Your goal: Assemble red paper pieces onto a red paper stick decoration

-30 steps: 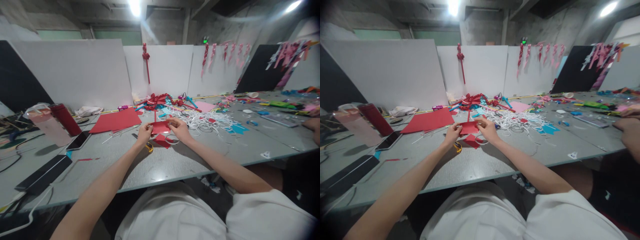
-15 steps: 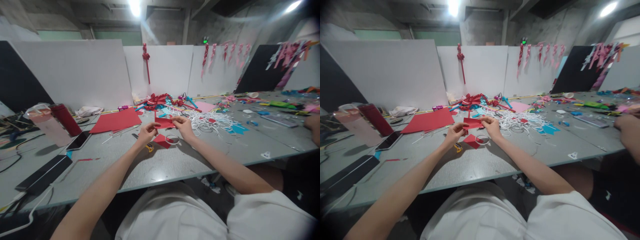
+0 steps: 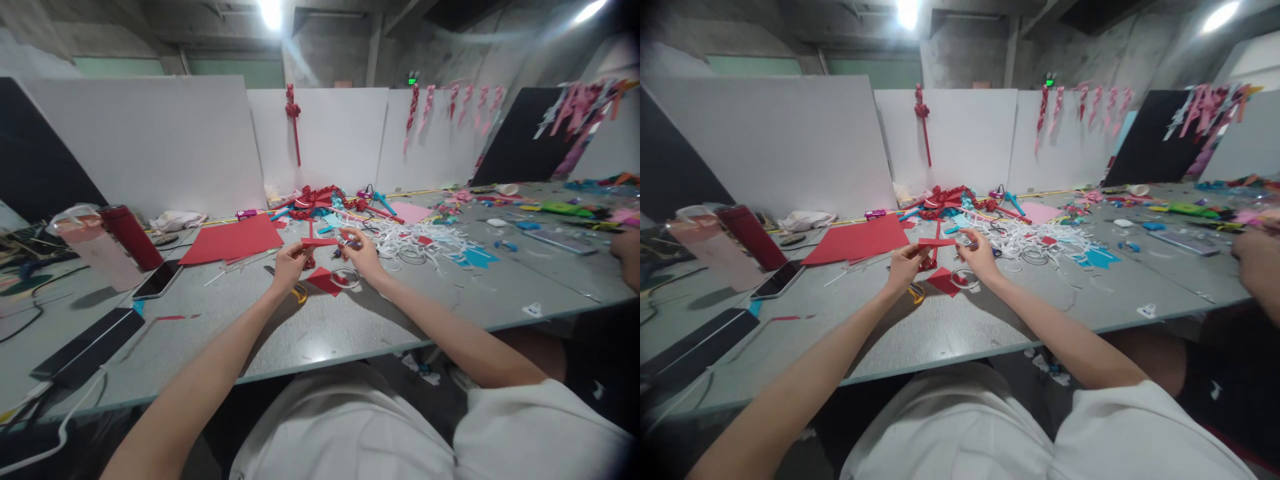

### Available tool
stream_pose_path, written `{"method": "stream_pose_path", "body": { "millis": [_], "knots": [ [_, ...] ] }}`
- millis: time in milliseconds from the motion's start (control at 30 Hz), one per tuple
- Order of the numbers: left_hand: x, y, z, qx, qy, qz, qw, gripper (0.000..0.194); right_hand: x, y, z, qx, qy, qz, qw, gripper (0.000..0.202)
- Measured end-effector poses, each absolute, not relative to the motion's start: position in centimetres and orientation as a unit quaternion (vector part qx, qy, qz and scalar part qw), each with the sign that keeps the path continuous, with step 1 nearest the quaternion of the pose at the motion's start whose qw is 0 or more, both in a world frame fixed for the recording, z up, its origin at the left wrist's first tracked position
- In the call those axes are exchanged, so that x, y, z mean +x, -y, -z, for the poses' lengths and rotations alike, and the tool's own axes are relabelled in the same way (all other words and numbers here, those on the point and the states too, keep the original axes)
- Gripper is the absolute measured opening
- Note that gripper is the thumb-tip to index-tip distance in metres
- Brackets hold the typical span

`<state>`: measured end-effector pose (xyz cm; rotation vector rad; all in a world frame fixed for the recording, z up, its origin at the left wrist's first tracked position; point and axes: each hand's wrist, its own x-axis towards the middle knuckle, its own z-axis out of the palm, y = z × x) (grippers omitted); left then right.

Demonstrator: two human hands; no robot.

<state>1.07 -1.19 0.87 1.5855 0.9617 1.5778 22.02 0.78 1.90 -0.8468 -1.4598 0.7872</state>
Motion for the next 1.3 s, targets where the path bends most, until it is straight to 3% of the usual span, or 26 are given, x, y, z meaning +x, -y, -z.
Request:
{"method": "stream_pose_path", "body": {
  "millis": [133,267,733,833,1033,1300],
  "knots": [
    [1.0,1.3,-1.0,0.61,-0.376,-0.603,0.351,0.035,22.1,-0.3,-2.0,-0.325,0.65,-0.422,0.542,0.06],
    [1.0,1.2,-0.9,0.616,-0.37,-0.586,0.376,0.038,21.7,0.2,-2.0,-0.272,0.673,-0.449,0.521,0.043],
    [1.0,1.5,-0.8,0.649,-0.364,-0.552,0.378,0.039,21.6,0.0,-1.7,-0.287,0.671,-0.396,0.557,0.036],
    [1.2,1.6,-1.0,0.648,-0.352,-0.557,0.383,0.04,21.6,0.1,-1.8,-0.279,0.673,-0.395,0.559,0.04],
    [1.4,1.7,-1.3,0.635,-0.343,-0.571,0.392,0.052,21.6,0.3,-2.0,-0.262,0.678,-0.39,0.565,0.066],
    [1.3,1.2,-0.7,0.655,-0.352,-0.553,0.377,0.043,21.6,0.3,-1.7,-0.27,0.697,-0.371,0.551,0.057]
  ]
}}
